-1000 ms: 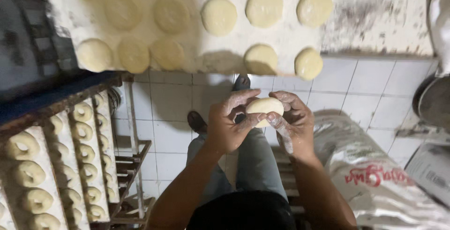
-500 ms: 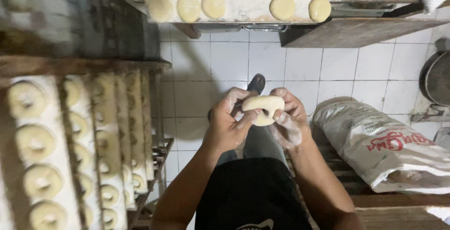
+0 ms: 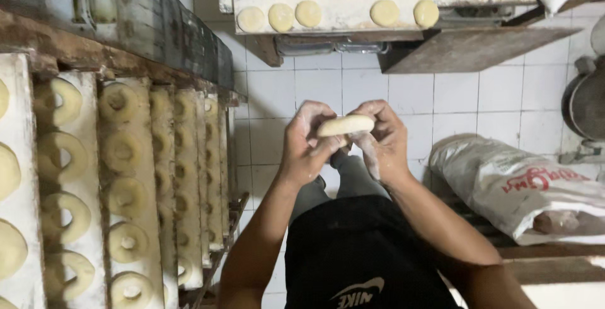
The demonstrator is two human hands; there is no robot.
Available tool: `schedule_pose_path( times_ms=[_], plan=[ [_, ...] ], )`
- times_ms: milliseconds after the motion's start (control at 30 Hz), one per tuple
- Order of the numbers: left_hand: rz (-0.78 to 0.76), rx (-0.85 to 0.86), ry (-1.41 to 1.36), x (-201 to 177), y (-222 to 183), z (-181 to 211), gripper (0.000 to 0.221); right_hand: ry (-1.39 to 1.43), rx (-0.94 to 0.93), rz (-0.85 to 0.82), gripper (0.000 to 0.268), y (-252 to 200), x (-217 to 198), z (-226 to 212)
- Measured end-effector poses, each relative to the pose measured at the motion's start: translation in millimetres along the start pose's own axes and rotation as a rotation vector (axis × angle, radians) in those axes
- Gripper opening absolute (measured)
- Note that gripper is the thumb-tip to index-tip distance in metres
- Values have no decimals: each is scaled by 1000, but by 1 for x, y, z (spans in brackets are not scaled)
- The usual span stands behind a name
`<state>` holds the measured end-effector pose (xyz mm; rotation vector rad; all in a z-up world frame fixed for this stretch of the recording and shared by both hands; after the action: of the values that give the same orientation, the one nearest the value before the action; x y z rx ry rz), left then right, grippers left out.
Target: The person picks up rounds of dough from a floured surface, stretches each one into a ring by hand, and places the resulting rings onto a wooden board. They then lift the board and carry it to a storage rack before beginning the process again with a new set of dough rounds.
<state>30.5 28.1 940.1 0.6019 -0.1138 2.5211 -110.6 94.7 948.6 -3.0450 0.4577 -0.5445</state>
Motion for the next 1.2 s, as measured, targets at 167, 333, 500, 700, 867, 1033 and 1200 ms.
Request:
schedule_pose_path(
  times_ms=[167,333,500,700,867,1033,1200],
  plan=[
    [44,-106,-278,7,4,-5,43,54,53,-63,32,-6,-5,-12],
    [-28,-312,-398,24,12,-37,61,30,111,-108,48,-3,-26,-18],
    [-58,-463,-136,48,34,-81,63,222,35,-88,52,7,-81,-6],
    [-171,-502,34,99,92,-120,38,240,9,-177,40,47,-155,-6],
    [-67,-646,11,133,137,-143,51,144,114,-34,45,88,-185,-26],
    [88,-306,126,147,176,-131,47,-64,226,-19,52,120,-223,-33],
    [-104,-132,256,167,221,-106,48,75,128,102,46,154,-246,-54]
  ],
)
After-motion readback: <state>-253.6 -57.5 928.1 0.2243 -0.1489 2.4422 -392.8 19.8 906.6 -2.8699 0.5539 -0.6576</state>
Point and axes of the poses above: each hand's wrist, its own y-axis towards the middle knuckle, its own x-axis out of the palm, z = x × y, the point moved 6 cm from there along y, towards the middle knuckle, and after that the axes turned 1 degree about -y, right-handed, at the moved point
